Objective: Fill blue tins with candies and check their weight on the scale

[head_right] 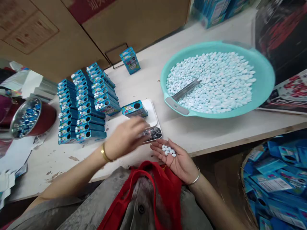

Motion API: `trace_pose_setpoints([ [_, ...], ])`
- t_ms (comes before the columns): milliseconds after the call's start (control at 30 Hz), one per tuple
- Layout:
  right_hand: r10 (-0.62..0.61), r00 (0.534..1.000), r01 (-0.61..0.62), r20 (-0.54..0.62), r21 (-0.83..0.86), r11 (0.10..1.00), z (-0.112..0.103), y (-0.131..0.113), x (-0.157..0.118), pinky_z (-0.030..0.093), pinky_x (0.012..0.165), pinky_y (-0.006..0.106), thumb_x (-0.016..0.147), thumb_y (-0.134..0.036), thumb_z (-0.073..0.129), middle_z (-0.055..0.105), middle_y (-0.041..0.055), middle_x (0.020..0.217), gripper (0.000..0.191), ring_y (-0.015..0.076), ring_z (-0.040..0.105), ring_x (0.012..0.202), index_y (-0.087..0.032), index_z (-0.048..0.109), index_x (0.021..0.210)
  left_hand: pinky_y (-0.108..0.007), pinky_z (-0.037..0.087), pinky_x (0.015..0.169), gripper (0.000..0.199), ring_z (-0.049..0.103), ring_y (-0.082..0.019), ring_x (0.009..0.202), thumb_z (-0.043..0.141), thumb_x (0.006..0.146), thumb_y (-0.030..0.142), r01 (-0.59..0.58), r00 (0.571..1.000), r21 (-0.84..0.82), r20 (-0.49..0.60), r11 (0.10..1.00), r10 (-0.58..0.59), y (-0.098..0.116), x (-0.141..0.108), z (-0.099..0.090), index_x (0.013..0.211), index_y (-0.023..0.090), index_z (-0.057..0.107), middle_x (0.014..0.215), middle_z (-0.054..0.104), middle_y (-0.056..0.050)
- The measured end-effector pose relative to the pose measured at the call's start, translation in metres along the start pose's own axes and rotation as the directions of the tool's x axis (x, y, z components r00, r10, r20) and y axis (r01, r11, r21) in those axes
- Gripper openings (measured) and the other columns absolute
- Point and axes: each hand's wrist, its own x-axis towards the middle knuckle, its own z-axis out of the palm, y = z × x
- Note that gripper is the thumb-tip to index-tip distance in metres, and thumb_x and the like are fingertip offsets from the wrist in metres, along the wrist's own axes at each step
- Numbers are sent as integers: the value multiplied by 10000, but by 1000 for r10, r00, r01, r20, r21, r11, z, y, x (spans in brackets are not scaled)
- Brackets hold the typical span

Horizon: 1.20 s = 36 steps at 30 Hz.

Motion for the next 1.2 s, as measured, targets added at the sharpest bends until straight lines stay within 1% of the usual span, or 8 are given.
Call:
trace_pose_setpoints([
  [267, 123, 992, -122, -18, 10, 992, -1, 7, 5, 552, 662, 278, 823, -374, 573, 694, 27, 796, 218, 174, 673, 785, -203, 648, 935, -265, 447, 688, 264, 505, -171, 898, 352, 953, 330, -22, 991, -209, 123, 978, 48, 50, -17, 90, 1010, 173, 556, 1020, 536, -61],
  [700, 196, 972, -209, -132, -90, 974, -2, 3, 5, 529, 547, 258, 774, -398, 641, 661, 0, 592, 195, 182, 667, 673, -203, 650, 776, -269, 430, 655, 294, 517, -170, 824, 337, 952, 349, -18, 971, -274, 225, 962, 83, 40, -10, 74, 919, 154, 554, 963, 550, -70],
  [833, 208, 978, -208, -8, 15, 978, 9, -2, 8, 560, 584, 244, 683, -281, 724, 675, -3, 613, 130, 179, 677, 686, -190, 632, 698, -249, 446, 713, 292, 532, -153, 859, 329, 962, 302, -97, 985, -304, 110, 948, 136, 34, -11, 68, 899, 141, 564, 962, 574, -73],
  [933, 142, 990, -139, -22, 86, 986, 18, -3, 14, 587, 677, 258, 722, -206, 673, 721, 27, 754, 99, 184, 696, 790, -162, 658, 810, -254, 461, 764, 218, 550, -149, 892, 408, 941, 291, -176, 980, -286, -142, 942, 140, 21, -16, 51, 1026, 144, 545, 1005, 587, -75],
  [1000, 60, 995, -52, -78, 101, 994, 27, -5, 21, 584, 747, 258, 783, -161, 594, 732, 69, 860, 139, 182, 695, 870, -125, 660, 900, -283, 466, 812, 301, 551, -163, 937, 537, 881, 323, -79, 908, -268, -416, 960, -41, 4, -19, 39, 1133, 163, 500, 1050, 574, -80],
  [1067, -50, 991, 63, -122, 103, 993, 40, -9, 29, 566, 828, 267, 824, -131, 530, 725, 109, 943, 172, 191, 679, 955, -94, 656, 936, -338, 459, 868, 566, 535, -204, 1026, 682, 766, 382, 121, 739, -323, -602, 939, -302, -16, -22, 34, 1236, 183, 437, 1143, 540, -103],
  [1133, -154, 978, 169, -138, 107, 980, 55, -13, 35, 539, 899, 289, 850, -136, 499, 714, 124, 993, 180, 208, 653, 1026, -87, 655, 924, -382, 443, 910, 805, 509, -248, 1113, 761, 661, 440, 251, 638, -447, -591, 859, -494, -37, -23, 39, 1318, 196, 367, 1250, 497, -130],
  [1200, -235, 961, 253, -148, 122, 960, 70, -16, 38, 517, 939, 299, 867, -154, 488, 705, 118, 1027, 184, 211, 634, 1064, -95, 654, 918, -364, 454, 892, 782, 541, -240, 1087, 752, 662, 467, 272, 658, -596, -458, 755, -598, -53, -21, 50, 1301, 188, 400, 1233, 534, -123],
])
